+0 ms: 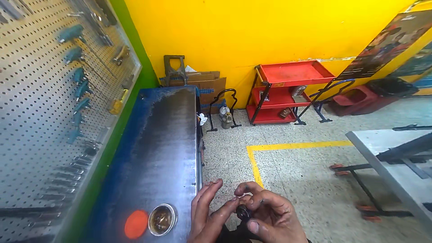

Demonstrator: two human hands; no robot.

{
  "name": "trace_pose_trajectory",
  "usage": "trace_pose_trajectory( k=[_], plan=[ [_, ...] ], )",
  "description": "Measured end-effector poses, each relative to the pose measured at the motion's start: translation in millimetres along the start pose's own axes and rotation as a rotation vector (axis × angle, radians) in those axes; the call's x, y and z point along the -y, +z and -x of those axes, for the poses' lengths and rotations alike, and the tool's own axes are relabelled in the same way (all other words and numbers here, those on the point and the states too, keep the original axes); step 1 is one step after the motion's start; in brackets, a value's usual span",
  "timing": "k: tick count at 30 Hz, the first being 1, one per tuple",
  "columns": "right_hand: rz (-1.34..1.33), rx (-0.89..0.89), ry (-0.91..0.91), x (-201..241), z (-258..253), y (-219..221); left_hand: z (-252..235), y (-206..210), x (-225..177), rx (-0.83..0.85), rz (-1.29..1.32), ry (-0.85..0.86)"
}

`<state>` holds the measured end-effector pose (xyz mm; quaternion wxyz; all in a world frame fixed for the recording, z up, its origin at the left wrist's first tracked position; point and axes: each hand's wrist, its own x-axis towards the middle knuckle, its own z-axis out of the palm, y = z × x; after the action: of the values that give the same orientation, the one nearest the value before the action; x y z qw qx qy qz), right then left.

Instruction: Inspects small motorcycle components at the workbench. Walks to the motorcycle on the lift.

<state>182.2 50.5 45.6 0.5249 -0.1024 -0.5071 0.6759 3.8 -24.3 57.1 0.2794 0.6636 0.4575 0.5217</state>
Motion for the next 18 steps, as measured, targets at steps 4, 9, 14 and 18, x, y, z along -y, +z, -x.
trace_pose_trajectory(
  k=[4, 9, 14, 18],
  plan=[
    [0.046, 0.025, -0.021, 0.1, -2.3, -0.7, -2.7, 3.9, -1.5, -0.011, -0.003, 0.016],
    [0.008, -0.018, 0.053, 2.0, -3.4, 3.6, -3.8, 2.9, -0.9, -0.024, -0.069, 0.036],
    [-0.013, -0.025, 0.113, 0.9, -2.5, 4.8, -4.0, 4.9, 0.2, -0.012, 0.004, 0.052],
    [-0.049, -0.022, 0.098, -0.5, -1.8, 1.6, -4.5, 0.4, -4.1, -0.002, 0.389, -0.02]
  ],
)
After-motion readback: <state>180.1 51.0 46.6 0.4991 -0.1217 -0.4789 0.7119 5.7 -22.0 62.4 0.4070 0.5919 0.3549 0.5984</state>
